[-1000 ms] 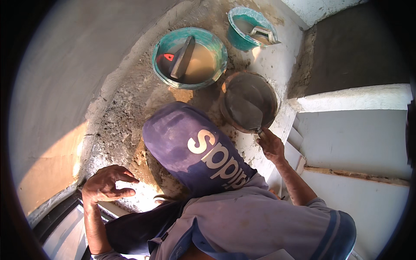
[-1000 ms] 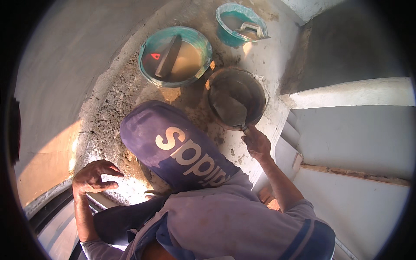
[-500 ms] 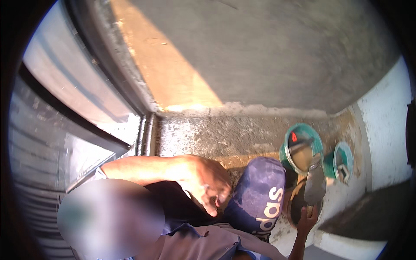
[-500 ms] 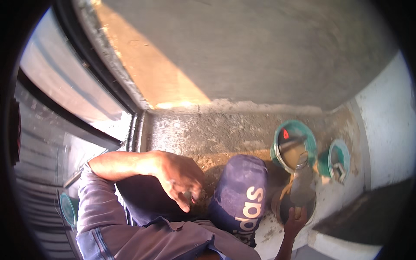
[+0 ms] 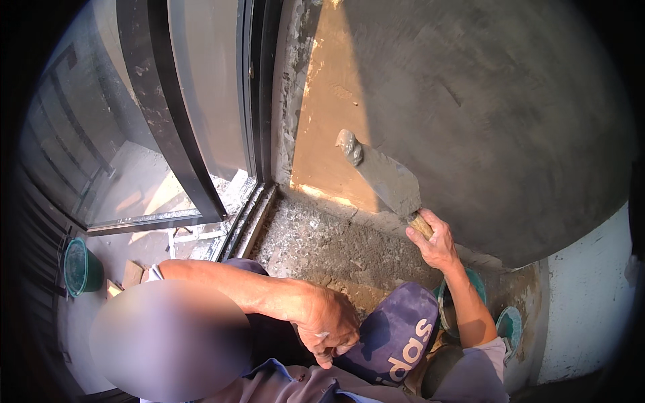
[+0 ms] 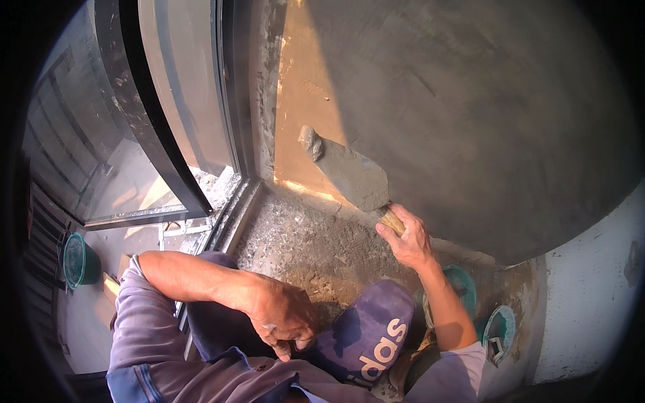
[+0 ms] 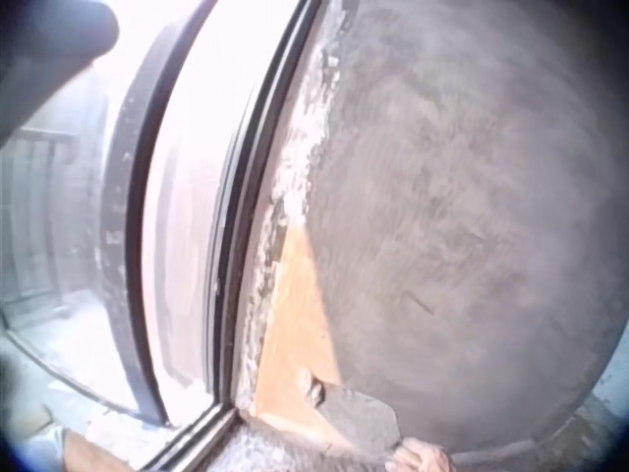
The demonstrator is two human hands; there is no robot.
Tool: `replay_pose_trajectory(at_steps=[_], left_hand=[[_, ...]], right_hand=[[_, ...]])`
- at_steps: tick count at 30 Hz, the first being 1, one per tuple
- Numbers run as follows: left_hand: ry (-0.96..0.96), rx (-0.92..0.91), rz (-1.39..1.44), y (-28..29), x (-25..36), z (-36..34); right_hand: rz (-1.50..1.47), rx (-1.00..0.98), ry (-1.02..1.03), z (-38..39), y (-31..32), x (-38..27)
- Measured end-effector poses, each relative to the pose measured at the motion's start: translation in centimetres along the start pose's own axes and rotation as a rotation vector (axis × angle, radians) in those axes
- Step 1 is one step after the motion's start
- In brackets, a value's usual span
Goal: The person scoops plaster from a bucket onto a float using a trowel, applies it to a wall, and smoothes the surface with the float, occasionally using a brush to apply water to the plaster.
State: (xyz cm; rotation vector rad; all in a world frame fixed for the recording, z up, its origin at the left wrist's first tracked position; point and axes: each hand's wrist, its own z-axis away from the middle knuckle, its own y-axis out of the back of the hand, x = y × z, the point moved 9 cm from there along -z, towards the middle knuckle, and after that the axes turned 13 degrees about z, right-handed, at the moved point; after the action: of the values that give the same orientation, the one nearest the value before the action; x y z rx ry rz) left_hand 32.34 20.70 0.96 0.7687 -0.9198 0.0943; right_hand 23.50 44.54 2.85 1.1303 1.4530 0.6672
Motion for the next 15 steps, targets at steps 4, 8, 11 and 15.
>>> replay_pose_trajectory(at_steps=[4,8,11,15], left_hand=[[0.044,0.042,0.037,0.4,-1.7,1.2],[0.036,0.074,0.084,1.2,-3.0,2.1],[0.079,0.039,0.094,1.3,-4.3,2.4],[0.046,0.076,0.070,1.6,-5.0,2.5]], right_hand=[[-0.130,-0.055,0.135,-6.4,-2.4,-2.8],[-0.375,-0.253,0.006,-11.6,-5.1,-0.9],[-0.434,-0.290,-0.036,-13.7,-4.4,0.9],[-0.482,-0.203,-0.089,-12.3,-1.1,2.8]])
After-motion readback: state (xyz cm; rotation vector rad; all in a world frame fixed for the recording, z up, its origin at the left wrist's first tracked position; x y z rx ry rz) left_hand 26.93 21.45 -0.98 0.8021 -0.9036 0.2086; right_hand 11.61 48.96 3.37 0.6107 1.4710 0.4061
